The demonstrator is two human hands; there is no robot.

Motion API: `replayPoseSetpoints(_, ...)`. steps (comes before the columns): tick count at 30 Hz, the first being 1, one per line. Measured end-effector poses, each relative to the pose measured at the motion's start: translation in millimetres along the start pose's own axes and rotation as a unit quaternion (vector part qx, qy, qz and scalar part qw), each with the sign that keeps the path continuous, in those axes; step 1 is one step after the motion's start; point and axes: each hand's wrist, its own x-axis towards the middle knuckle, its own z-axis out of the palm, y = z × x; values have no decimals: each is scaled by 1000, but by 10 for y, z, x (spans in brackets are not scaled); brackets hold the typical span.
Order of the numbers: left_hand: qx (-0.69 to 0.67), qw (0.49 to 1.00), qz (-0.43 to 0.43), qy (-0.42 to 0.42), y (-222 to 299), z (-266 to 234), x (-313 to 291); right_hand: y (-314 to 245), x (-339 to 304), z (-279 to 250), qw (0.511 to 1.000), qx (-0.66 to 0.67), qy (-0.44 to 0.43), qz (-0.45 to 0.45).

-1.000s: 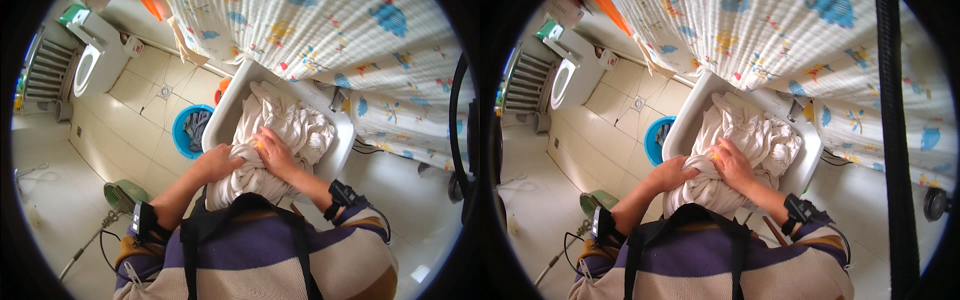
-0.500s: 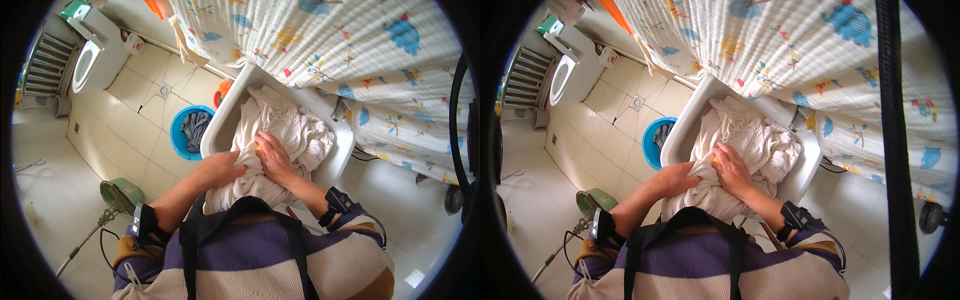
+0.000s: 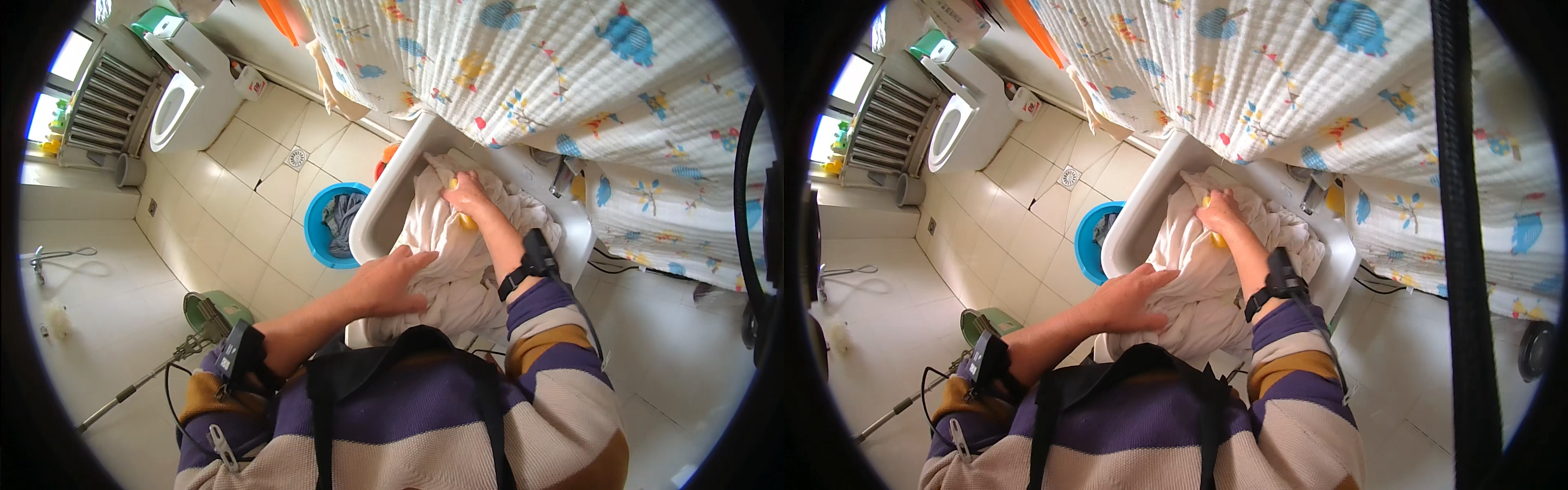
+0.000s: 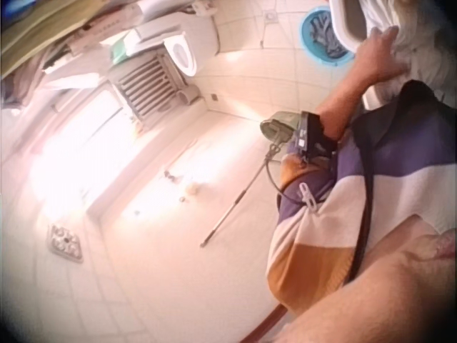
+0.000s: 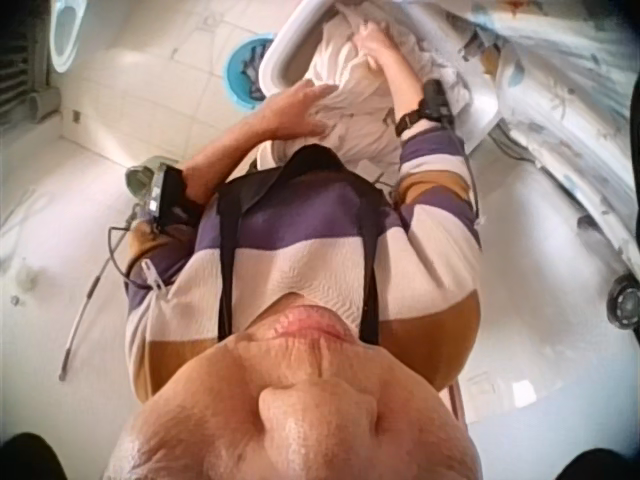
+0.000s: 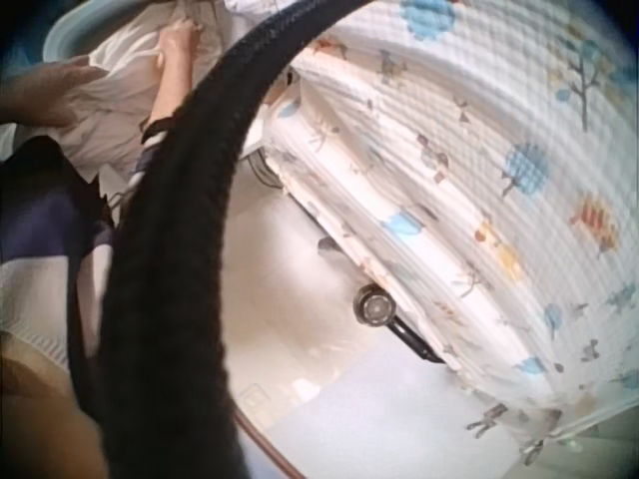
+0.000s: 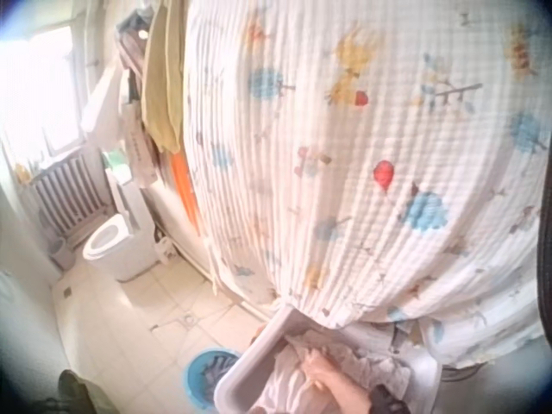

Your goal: The person hand washes a white cloth in a sink using a yellow sponge. They repeatedly scrub, rinse, and wring the cloth while keeping it in the sink basin.

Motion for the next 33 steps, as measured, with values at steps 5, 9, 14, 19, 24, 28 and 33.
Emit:
replayPoseSetpoints(5,-18,997,41,69,193,-222,-176,449,-507,-359,737,669,47,81)
replayPoseSetpoints(9,81,979,169,76,439,-214,-265,1275,-1032,-598,656,752,55,28)
replayPoseSetpoints(14,134,980,118,-90,518,3,33,972,-1387,-863,795,517,214,234)
replayPoseSetpoints(19,149,972,148,-104,342,83,24,54,-1840,-375,935,114,169,-289)
replayPoseSetpoints(24,100,976,187,-42,202,158,43,392,-771,1,925,-124,254,-255)
replayPoseSetpoints(28,69,982,170,-38,146,174,28,487,-132,-29,961,-170,210,-52)
replayPoseSetpoints(33,12,986,160,-38,53,184,33,259,-1087,-30,974,74,-63,-204)
